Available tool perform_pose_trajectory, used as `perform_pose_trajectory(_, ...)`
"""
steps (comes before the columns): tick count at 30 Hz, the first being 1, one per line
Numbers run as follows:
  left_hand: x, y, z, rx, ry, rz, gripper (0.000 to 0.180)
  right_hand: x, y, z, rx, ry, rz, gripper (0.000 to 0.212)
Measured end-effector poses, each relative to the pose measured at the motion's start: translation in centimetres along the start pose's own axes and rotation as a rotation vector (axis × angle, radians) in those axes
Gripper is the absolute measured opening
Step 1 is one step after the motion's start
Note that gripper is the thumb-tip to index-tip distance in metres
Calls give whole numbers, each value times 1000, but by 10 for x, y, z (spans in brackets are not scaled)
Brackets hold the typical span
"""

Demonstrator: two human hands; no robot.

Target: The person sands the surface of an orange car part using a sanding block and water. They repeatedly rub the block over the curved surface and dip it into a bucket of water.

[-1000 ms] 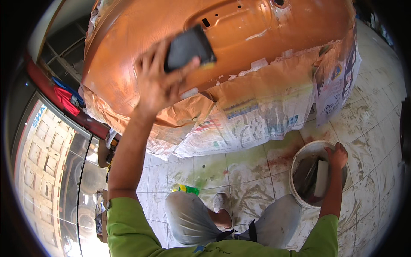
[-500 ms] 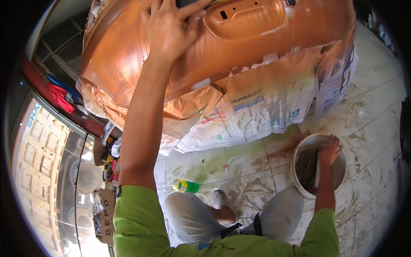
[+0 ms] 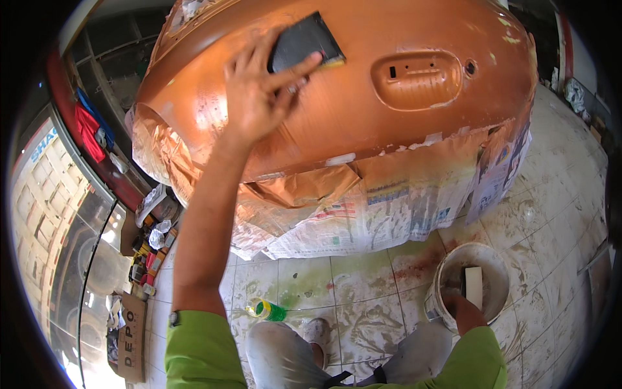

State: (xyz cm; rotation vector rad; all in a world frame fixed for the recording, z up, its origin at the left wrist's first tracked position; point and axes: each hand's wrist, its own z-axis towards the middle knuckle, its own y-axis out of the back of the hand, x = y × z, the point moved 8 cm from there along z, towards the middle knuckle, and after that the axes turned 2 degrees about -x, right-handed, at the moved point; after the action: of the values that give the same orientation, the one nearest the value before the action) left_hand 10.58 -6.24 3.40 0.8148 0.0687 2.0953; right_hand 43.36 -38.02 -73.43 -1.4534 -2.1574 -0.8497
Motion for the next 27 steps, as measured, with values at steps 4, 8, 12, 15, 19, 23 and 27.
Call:
perform_pose_trajectory(4,-25,2,-102,80,-34,-120,66,58,30,-47,340,-209,631,36)
perform_pose_trajectory(8,-21,7,-113,144,1,-8,64,387,105,-150,132,462,-591,32)
perform_pose_trajectory(12,-16,8,-110,154,83,-48,62,738,123,-360,-164,1115,-61,22)
perform_pose_trajectory(15,0,15,-103,157,32,-45,60,790,205,-446,-940,1409,90,26)
perform_pose_trajectory(19,48,41,-143,94,107,4,55,707,235,-413,-1328,1412,-249,14)
perform_pose_trajectory(23,96,53,-116,-29,173,59,58,480,230,-327,-1652,1174,-291,9)
perform_pose_trajectory(27,112,50,-18,-99,161,50,55,221,269,-193,-1670,592,-349,21)
